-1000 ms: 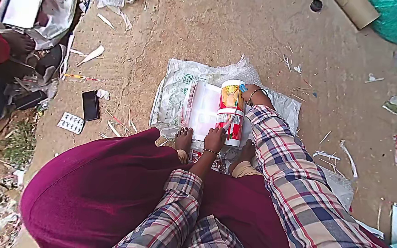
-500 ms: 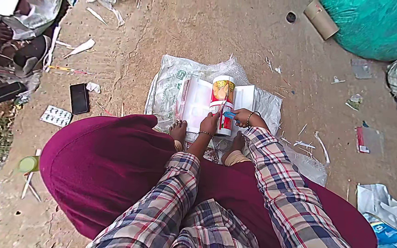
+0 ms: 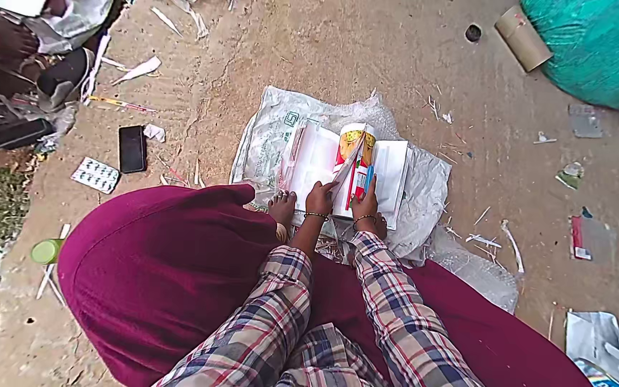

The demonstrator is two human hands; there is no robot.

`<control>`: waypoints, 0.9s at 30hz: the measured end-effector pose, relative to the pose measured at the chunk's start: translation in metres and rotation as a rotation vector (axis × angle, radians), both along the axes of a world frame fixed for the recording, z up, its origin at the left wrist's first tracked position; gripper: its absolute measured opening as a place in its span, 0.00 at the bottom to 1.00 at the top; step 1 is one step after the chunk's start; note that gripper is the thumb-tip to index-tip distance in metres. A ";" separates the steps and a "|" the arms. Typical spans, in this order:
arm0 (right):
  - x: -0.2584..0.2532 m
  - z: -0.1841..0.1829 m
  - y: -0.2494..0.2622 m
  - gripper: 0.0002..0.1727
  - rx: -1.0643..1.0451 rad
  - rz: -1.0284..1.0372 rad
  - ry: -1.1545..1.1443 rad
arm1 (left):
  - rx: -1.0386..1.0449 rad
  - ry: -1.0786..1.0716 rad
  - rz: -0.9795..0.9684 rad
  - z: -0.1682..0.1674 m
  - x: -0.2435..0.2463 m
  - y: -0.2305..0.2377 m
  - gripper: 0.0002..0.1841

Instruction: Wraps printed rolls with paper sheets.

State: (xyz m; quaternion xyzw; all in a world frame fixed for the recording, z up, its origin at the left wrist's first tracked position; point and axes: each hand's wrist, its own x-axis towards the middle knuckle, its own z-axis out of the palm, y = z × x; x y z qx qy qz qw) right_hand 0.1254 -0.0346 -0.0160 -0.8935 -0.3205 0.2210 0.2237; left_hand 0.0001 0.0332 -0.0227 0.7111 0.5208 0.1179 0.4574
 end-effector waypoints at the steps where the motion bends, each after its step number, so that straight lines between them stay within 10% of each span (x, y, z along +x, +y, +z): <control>1: 0.007 -0.007 0.001 0.56 0.028 0.004 -0.001 | 0.007 0.008 0.002 -0.001 0.001 0.001 0.22; 9: 0.042 0.019 0.054 0.36 0.068 0.023 0.042 | -0.069 -0.003 0.093 -0.005 -0.003 0.009 0.22; 22: 0.064 0.022 0.159 0.38 -0.224 0.120 -0.128 | 0.176 -0.139 0.151 -0.055 -0.008 0.004 0.18; 27: 0.071 0.013 0.154 0.35 -0.143 0.110 -0.093 | -0.319 0.023 0.081 0.015 -0.007 0.025 0.24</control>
